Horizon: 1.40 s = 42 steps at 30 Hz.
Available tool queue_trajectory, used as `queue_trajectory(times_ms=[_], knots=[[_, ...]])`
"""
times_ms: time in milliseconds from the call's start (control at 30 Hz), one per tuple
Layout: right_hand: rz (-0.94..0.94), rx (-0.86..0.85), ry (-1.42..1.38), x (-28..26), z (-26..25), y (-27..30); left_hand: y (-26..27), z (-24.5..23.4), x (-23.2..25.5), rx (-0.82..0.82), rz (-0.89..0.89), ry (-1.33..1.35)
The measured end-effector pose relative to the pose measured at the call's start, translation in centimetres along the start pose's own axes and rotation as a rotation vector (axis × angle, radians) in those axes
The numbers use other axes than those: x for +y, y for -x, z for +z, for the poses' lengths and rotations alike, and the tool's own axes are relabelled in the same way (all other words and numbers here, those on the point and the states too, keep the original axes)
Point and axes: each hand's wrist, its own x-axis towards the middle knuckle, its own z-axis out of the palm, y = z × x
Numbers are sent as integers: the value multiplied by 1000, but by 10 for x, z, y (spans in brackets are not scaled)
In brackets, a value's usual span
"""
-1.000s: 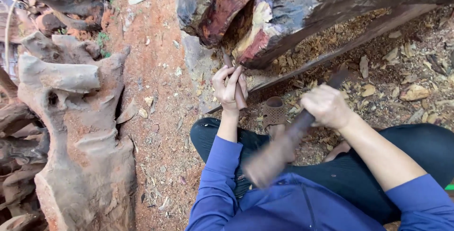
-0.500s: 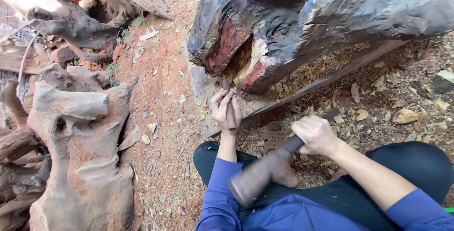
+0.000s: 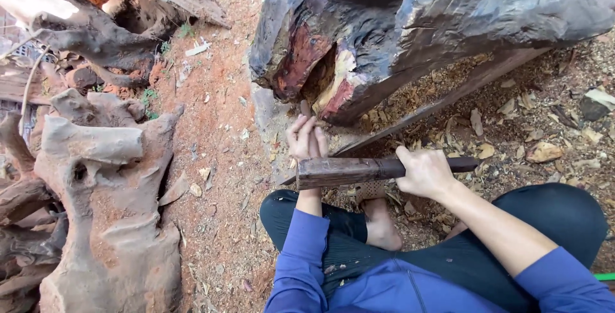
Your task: Carving a large piece of wood using a hand chisel and a wooden mallet
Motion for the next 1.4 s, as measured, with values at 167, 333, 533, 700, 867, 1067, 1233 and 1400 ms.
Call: queue_trajectory(times_ms=[167, 333, 533, 700, 867, 1067, 1233, 1400], knots=[[-114, 95, -74, 2, 7, 10, 19, -15, 1, -60, -234, 95], [-292, 215, -119, -8, 5, 5, -21, -31, 25, -37, -283, 50], [-147, 139, -31, 15, 28, 2, -10, -5, 22, 45, -204, -33], [-192, 183, -120, 6, 23, 7, -21, 7, 33, 96, -140, -136], [-140, 140, -35, 13, 22, 1, -29, 2, 40, 63, -198, -104], [-160, 133, -129, -8, 5, -9, -38, -12, 28, 71, -295, -9], [-117, 47, -103, -14, 7, -12, -65, -17, 44, 12, -331, 30], [36, -39, -16, 0, 25, -10, -22, -6, 19, -71, -309, 43]])
